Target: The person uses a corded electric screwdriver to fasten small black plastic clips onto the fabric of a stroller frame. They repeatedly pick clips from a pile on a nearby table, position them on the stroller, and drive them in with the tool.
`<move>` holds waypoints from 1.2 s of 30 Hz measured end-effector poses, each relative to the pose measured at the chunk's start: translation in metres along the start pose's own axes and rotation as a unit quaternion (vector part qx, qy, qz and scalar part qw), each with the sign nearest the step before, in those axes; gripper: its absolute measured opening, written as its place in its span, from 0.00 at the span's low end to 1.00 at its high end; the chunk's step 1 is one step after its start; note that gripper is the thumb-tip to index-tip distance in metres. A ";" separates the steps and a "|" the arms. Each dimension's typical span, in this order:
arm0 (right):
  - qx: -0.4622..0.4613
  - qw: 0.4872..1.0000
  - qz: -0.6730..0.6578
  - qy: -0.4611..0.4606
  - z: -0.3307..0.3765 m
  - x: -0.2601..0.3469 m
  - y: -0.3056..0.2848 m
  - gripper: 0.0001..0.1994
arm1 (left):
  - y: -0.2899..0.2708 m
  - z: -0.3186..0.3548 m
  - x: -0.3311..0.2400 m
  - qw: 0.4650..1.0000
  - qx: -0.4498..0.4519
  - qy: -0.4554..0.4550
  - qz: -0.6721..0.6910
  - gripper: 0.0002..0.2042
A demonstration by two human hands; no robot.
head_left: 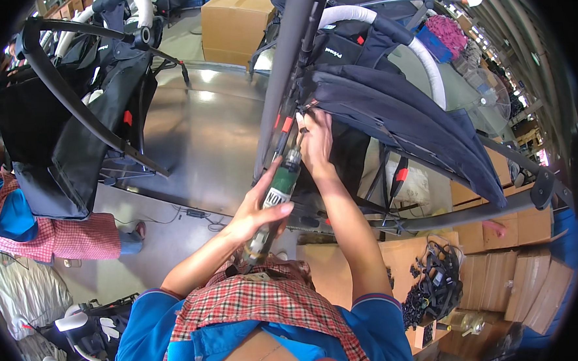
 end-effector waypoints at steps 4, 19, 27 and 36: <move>-0.083 0.994 -0.053 -0.043 0.001 -0.009 0.002 0.07 | 0.001 -0.029 -0.003 0.993 -0.085 0.055 -0.066 0.50; -0.007 0.975 -0.221 0.007 -0.002 -0.036 0.012 0.12 | 0.000 -0.046 -0.004 0.977 -0.147 0.061 -0.141 0.49; -0.049 0.984 -0.168 -0.010 -0.001 -0.039 0.017 0.10 | 0.002 -0.051 -0.003 0.977 -0.165 0.041 -0.125 0.49; -0.036 0.983 -0.175 0.029 -0.002 -0.034 0.009 0.10 | 0.002 -0.059 0.002 0.987 -0.123 0.069 -0.081 0.47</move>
Point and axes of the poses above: each hand's wrist, its own z-axis away from the middle knuckle, its own y-axis out of the palm, x = y × z, the point moved 7 cm from there along -z, towards the middle knuckle, and after that the axes turned 9 degrees about z, right-handed, at the moved point
